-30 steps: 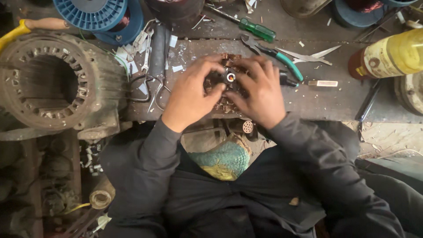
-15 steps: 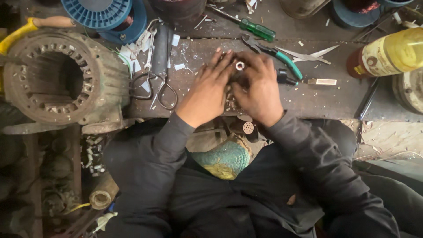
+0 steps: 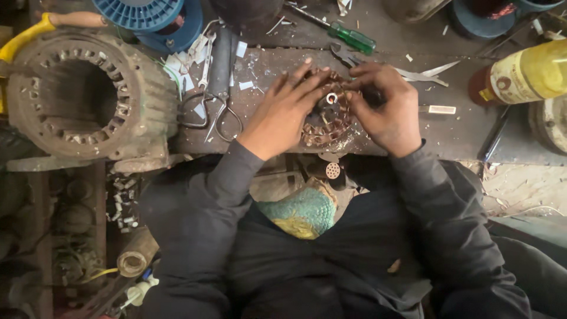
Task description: The person uses pliers to remove and adjust copper windings on a motor rotor. They repeatedly reposition the rotor and use the pliers to pull and shape the copper wires.
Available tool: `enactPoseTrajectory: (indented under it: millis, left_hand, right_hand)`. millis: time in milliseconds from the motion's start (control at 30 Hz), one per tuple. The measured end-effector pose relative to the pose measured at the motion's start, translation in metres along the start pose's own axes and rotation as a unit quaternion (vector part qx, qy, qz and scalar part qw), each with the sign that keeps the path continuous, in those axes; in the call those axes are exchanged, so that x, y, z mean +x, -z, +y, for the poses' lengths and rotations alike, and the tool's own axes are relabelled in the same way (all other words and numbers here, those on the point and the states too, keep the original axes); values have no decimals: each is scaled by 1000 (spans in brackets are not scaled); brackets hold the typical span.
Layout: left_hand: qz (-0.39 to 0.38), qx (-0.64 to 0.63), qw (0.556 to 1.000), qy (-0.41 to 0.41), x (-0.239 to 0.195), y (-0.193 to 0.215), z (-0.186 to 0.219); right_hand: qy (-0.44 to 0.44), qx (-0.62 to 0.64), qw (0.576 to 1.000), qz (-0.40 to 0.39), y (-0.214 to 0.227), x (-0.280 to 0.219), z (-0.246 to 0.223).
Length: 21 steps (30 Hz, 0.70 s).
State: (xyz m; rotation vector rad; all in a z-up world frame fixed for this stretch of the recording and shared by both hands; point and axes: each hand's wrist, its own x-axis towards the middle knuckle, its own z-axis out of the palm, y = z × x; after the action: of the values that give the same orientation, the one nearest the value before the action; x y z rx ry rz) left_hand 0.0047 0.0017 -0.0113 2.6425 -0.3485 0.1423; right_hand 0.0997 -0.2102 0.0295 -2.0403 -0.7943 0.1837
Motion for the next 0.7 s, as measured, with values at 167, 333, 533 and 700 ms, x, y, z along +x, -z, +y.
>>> enactPoseTrajectory:
  millis: [167, 333, 533, 700]
  left_hand:
    - [132, 40, 990, 36, 4, 1, -5]
    - [170, -17, 977, 128, -3, 13, -3]
    - [84, -81, 961, 251, -16, 30, 3]
    - [-40, -167, 929, 329, -16, 16, -3]
  right_hand:
    - [128, -98, 987, 24, -13, 1, 1]
    - [113, -159, 981, 14, -14, 1, 2]
    - [5, -181, 982, 53, -7, 7, -4]
    - [21, -139, 990, 13, -16, 9, -10]
